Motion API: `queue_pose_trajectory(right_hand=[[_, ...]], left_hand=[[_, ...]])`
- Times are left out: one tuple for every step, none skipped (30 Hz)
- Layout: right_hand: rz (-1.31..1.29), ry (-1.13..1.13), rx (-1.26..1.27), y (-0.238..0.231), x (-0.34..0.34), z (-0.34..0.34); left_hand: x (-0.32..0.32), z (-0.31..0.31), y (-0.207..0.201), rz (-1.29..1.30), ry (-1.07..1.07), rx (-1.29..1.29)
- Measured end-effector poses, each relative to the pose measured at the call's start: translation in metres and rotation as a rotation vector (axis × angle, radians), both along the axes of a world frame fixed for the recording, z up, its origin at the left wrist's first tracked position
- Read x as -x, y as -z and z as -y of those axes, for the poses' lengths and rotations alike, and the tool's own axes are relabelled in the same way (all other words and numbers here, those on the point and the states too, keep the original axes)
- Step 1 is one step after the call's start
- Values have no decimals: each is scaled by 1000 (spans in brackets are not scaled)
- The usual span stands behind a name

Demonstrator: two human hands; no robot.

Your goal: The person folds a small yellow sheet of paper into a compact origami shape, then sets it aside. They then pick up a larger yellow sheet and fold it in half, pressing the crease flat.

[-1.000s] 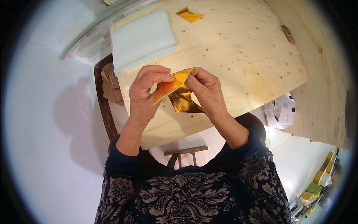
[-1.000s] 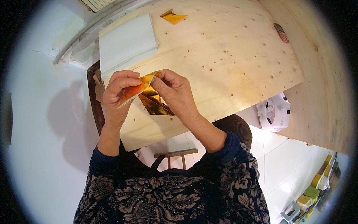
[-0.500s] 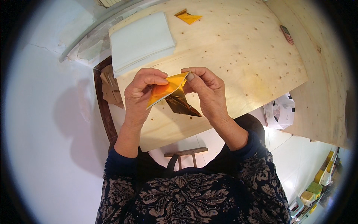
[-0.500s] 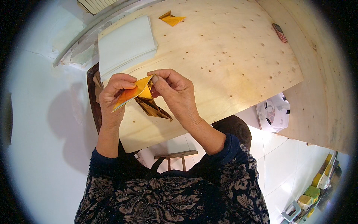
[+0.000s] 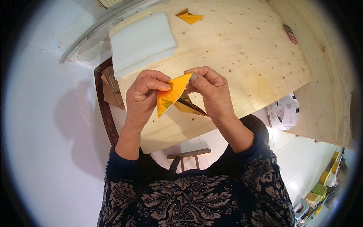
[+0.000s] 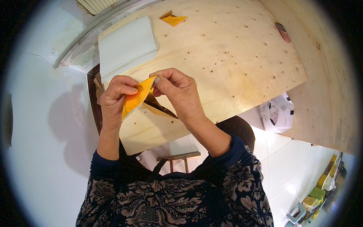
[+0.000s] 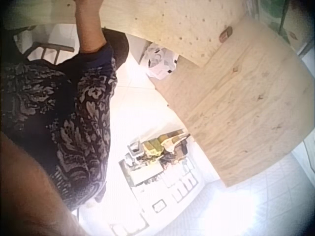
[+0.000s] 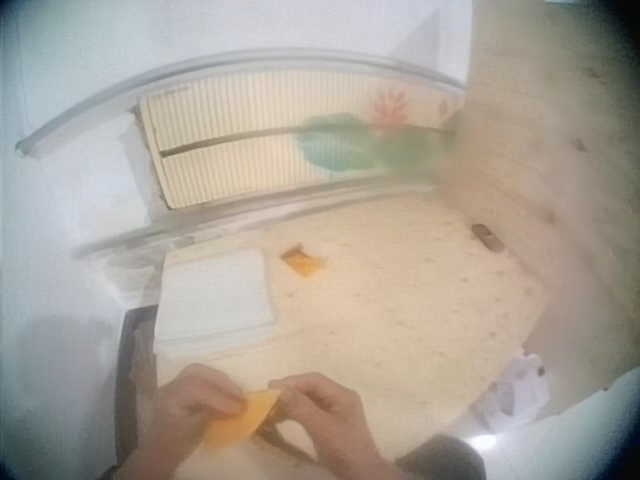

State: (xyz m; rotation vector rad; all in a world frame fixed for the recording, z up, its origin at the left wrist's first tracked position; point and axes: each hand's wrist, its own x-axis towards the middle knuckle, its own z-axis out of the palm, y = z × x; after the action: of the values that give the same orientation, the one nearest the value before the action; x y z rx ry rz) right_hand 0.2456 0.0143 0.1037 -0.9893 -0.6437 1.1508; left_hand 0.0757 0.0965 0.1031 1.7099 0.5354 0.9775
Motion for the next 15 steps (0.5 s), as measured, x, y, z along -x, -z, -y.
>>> queue_pose_trajectory(right_hand=[[-4,-12,-6,0,-1,0],[-11,-21,-12,0,-2,0],[-6,-26,-19,0,-3,0],[-3,-27,-25,0,-3,0],[0,-27,-20,1,-3,0],[3,-27,-32,1,-3,0],[5,-24,-32,0,-3,0],[6,-19,-27,0,-3,0],[5,-18,-25,0,-3,0],[2,-15,-18,0,-3,0],[-2,-17,-32,-1,-3,0],[2,-18,-14,-2,-3,0],[6,-24,-16,-3,-3,0],[10,-28,-7,-3,-4,0],[-8,-34,-18,-4,-4,1]], left_hand=[[0,0,-1,-5,-2,-20],[0,0,-1,-9,-4,-39],[-1,0,-2,-7,-11,-43],[-1,1,-2,-4,-17,-46],[-2,2,-2,-1,-24,-49],[-2,2,-2,2,-30,-53],[-3,2,-2,4,-36,-56],[-4,2,-3,9,-35,-43],[-4,2,-3,-4,-48,-78],[-4,2,-3,-16,-53,-95],[-4,1,-3,-27,-59,-113],[-4,1,-3,-30,-62,-112],[-4,1,-4,-33,-65,-110],[-4,1,-4,-35,-68,-109],[-4,1,-4,-47,-84,-127]])
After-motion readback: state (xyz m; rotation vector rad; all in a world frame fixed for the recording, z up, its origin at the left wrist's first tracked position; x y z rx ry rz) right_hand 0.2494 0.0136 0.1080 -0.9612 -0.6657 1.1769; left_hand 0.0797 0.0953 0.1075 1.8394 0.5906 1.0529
